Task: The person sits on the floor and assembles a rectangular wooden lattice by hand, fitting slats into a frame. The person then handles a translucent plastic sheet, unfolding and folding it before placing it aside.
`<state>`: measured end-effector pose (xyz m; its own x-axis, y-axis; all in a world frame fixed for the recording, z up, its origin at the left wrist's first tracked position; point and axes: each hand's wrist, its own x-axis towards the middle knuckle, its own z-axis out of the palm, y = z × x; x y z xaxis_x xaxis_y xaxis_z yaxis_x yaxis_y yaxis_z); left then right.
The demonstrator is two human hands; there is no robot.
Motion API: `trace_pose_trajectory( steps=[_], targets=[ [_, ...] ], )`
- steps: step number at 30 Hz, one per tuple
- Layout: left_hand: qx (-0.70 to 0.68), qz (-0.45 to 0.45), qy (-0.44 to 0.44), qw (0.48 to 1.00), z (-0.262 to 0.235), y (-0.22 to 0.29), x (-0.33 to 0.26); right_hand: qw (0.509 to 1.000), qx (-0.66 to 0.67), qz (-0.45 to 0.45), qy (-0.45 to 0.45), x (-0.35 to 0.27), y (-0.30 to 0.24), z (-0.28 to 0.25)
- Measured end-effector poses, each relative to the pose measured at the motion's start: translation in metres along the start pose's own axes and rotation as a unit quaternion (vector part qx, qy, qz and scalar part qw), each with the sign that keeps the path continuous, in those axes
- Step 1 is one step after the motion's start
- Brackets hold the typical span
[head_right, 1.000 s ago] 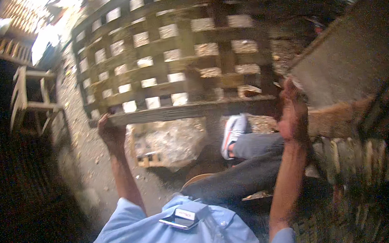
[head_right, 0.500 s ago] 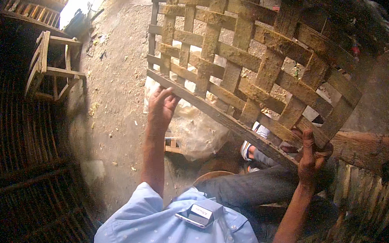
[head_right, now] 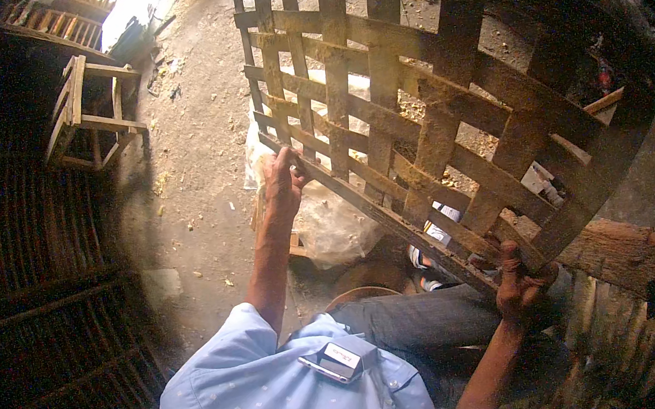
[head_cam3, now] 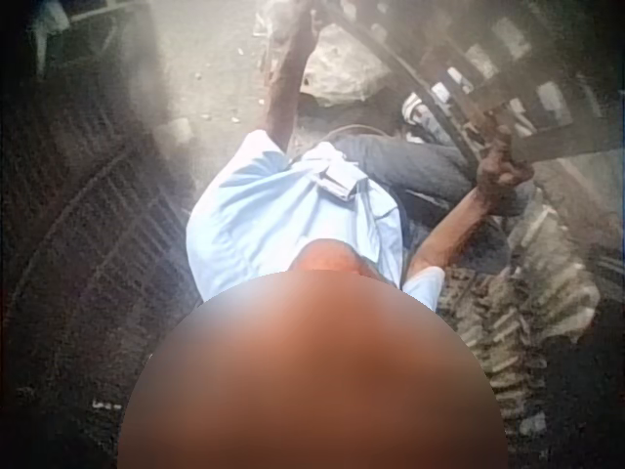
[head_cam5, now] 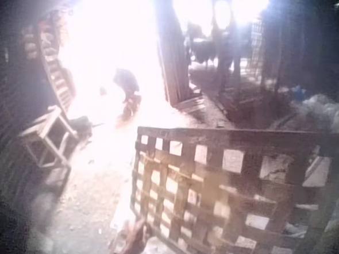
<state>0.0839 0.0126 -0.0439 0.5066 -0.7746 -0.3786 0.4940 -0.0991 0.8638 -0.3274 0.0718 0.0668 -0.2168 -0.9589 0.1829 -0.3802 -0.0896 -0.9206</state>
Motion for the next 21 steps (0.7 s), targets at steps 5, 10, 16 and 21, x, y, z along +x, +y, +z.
trace_pose_trajectory(
  steps=[5, 10, 16, 21],
  targets=[
    [0.041, -0.038, 0.021, 0.998, -0.002, 0.0, 0.005, 0.997, -0.016, 0.074, -0.003, -0.006, -0.012, -0.003],
    [-0.038, -0.103, -0.01, 0.994, -0.009, 0.015, 0.011, 0.997, 0.068, 0.027, -0.033, 0.001, 0.002, -0.004],
    [0.086, -0.052, 0.03, 0.994, -0.006, 0.012, 0.004, 0.995, 0.044, 0.075, -0.041, 0.001, -0.022, 0.002],
    [0.088, -0.126, 0.078, 0.985, -0.014, 0.028, 0.01, 0.993, 0.062, 0.095, -0.02, -0.009, 0.004, -0.007]
  ],
)
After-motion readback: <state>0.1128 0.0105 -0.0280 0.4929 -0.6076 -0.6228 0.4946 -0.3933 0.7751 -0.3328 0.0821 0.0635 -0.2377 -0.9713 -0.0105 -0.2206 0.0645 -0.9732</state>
